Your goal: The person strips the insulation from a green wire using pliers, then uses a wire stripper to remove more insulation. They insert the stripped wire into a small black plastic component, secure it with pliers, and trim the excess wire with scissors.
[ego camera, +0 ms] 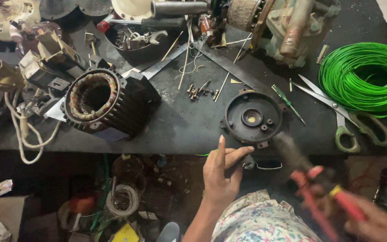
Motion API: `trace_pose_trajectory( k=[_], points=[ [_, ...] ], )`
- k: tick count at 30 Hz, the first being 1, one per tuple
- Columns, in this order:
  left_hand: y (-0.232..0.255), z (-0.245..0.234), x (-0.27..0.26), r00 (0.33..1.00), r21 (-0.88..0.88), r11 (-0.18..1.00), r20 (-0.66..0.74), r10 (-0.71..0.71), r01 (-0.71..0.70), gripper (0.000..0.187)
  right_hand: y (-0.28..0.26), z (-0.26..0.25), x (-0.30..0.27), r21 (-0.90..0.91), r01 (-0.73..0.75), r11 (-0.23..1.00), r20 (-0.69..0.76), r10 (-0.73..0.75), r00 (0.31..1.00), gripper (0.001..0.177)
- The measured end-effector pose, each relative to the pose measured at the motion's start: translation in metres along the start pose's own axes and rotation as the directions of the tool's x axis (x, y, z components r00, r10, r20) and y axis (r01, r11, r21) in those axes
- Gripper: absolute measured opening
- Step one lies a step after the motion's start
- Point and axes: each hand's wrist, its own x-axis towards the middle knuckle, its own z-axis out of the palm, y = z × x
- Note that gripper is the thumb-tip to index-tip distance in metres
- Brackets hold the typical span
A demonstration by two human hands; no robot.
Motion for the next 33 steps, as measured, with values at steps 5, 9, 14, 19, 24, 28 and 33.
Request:
trace_pose_trajectory(
  k=[5, 9, 14, 19, 24, 28, 33],
  points=[
    [0.002, 0.000, 0.001, 0.998, 0.086, 0.994, -0.003, 0.069, -0.069, 0.094, -0.037, -0.033, 0.005, -0.780, -0.279, 0.560, -0.519, -0.329, 0.789, 0.065],
    [0.003, 0.000, -0.001, 0.993, 0.165, 0.979, 0.024, 0.114, -0.116, 0.092, -0.075, -0.042, 0.042, -0.881, -0.452, 0.136, -0.450, -0.536, 0.715, 0.060],
    [0.003, 0.003, -0.002, 0.990, 0.173, 0.976, -0.029, 0.137, -0.130, 0.098, -0.097, -0.025, 0.084, -0.781, -0.592, -0.198, -0.363, -0.628, 0.689, 0.056],
    [0.000, 0.003, -0.005, 0.989, 0.163, 0.977, -0.039, 0.145, -0.137, 0.105, -0.108, -0.019, 0.102, -0.736, -0.615, -0.284, -0.381, -0.577, 0.723, 0.057],
    [-0.001, 0.004, -0.006, 0.994, 0.108, 0.988, -0.014, 0.112, -0.110, 0.109, -0.122, -0.007, 0.120, -0.644, -0.638, -0.422, -0.384, -0.543, 0.747, 0.063],
    [0.000, 0.006, -0.005, 0.992, 0.084, 0.988, 0.004, 0.127, -0.126, 0.114, -0.131, 0.035, 0.120, -0.813, -0.539, -0.220, -0.313, -0.616, 0.723, 0.050],
    [0.006, 0.007, -0.009, 0.987, 0.128, 0.992, 0.159, -0.001, -0.020, 0.112, -0.130, 0.082, 0.132, -0.895, 0.015, 0.446, -0.169, -0.370, 0.914, 0.027]
  ],
)
